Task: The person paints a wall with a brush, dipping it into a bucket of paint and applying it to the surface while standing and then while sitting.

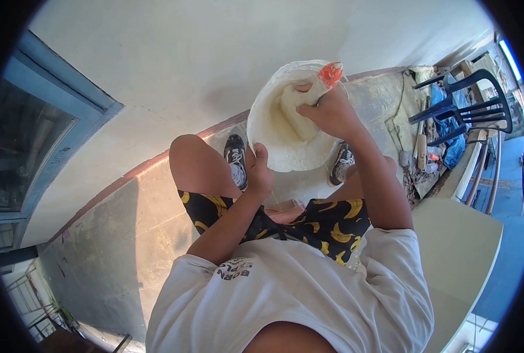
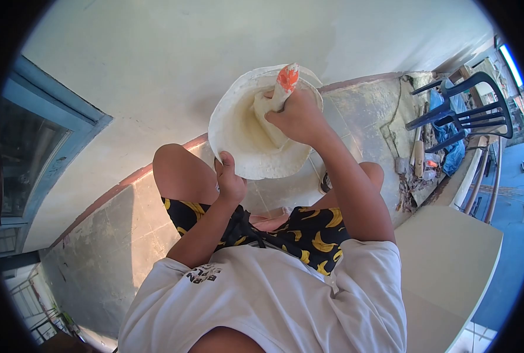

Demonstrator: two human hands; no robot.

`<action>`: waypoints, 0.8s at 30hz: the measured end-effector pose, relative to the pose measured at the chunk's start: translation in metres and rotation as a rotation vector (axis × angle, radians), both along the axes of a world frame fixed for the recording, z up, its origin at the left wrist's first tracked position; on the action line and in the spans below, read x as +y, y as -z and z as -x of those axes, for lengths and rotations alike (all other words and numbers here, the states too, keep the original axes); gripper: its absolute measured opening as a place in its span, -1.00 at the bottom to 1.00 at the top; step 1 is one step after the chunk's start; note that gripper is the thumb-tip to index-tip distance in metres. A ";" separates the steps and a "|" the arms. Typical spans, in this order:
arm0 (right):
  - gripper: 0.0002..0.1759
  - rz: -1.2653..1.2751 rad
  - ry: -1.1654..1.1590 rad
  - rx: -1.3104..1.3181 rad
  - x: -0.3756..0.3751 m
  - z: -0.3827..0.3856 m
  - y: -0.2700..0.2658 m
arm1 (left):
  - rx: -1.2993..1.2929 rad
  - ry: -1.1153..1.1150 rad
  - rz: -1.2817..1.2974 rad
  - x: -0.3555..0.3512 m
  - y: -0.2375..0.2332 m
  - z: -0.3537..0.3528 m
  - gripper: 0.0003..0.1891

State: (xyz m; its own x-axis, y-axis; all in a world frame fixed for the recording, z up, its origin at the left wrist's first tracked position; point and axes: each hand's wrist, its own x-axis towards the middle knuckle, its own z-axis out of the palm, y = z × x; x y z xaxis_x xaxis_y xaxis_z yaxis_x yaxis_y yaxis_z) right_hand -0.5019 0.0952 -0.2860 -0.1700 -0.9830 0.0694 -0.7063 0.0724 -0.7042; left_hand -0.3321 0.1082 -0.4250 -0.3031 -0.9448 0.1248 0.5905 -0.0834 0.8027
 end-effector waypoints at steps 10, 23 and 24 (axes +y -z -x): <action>-0.54 -0.014 0.044 -0.120 0.003 0.008 0.025 | -0.021 0.025 -0.111 0.003 0.010 0.005 -0.38; -0.49 0.194 0.176 -0.393 0.054 0.020 0.058 | -0.098 0.189 -0.387 -0.036 0.031 0.018 -0.34; -0.49 0.201 0.188 -0.392 0.054 0.023 0.063 | -0.113 0.210 -0.411 -0.038 0.025 0.020 -0.34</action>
State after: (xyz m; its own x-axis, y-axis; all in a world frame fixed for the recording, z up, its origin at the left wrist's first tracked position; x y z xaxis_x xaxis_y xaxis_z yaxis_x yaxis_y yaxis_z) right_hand -0.5250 0.1496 -0.3488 -0.3952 -0.9063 0.1498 -0.3719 0.0088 -0.9282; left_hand -0.3518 0.0704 -0.4500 -0.4829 -0.8258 -0.2912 0.4377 -0.5157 0.7365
